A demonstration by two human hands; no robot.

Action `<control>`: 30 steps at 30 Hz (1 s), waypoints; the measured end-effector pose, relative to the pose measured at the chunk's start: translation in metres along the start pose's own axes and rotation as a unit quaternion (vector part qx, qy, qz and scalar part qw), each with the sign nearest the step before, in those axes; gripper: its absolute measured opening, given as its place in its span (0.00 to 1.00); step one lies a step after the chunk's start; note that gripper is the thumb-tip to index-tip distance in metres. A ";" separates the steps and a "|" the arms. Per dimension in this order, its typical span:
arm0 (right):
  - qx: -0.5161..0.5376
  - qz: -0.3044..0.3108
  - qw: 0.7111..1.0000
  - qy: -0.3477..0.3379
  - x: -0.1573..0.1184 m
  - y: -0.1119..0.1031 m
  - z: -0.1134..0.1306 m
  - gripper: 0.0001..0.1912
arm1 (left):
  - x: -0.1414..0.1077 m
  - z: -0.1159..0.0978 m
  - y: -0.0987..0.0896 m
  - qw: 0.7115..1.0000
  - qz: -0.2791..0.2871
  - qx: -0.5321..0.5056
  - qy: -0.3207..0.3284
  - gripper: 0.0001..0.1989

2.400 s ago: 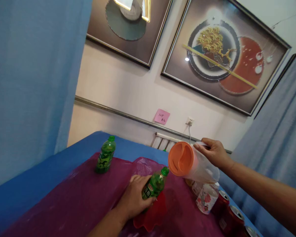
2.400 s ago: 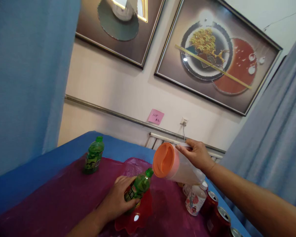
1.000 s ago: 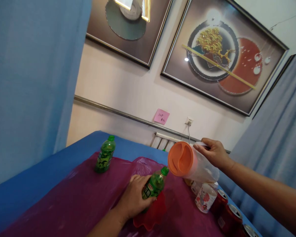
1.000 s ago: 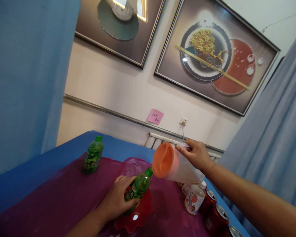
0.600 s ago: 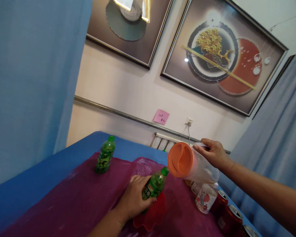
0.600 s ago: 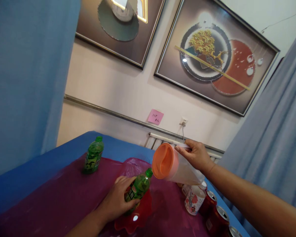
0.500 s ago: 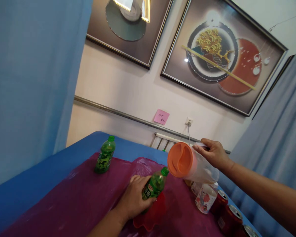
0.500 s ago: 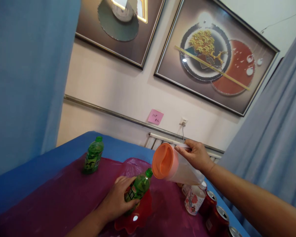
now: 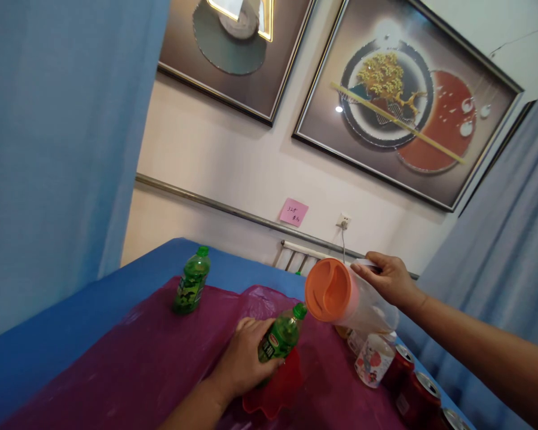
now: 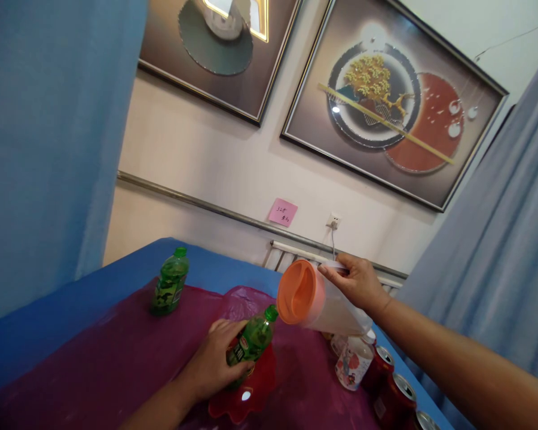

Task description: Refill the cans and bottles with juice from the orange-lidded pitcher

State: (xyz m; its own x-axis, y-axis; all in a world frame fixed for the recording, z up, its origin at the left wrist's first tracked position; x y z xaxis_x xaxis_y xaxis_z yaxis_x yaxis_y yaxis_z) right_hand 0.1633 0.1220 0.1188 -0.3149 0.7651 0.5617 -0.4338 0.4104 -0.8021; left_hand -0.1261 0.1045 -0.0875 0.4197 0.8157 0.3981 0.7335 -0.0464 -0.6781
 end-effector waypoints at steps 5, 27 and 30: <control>-0.006 -0.002 1.000 -0.001 0.000 0.000 -0.002 0.29 | 0.000 0.000 0.000 1.000 0.000 0.003 0.005 0.28; -0.010 0.000 1.000 0.001 -0.001 -0.003 0.003 0.28 | 0.000 0.001 0.000 1.000 0.010 -0.005 0.005 0.26; -0.009 0.003 1.000 0.005 -0.001 -0.004 0.002 0.28 | -0.001 0.001 0.001 1.000 0.008 -0.005 0.007 0.27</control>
State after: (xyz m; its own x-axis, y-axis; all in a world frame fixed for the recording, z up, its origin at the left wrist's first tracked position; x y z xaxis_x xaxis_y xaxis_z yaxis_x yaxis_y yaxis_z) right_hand 0.1635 0.1185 0.1218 -0.3090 0.7721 0.5553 -0.4176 0.4144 -0.8086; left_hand -0.1263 0.1041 -0.0886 0.4386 0.8062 0.3971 0.7327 -0.0650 -0.6774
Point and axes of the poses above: each hand's wrist, its own x-axis towards the middle knuckle, its own y-axis out of the palm, z = x × y, the point moved 2 cm from there along x, towards the middle knuckle, and after that the axes turned 9 degrees about z, right-handed, at the moved point
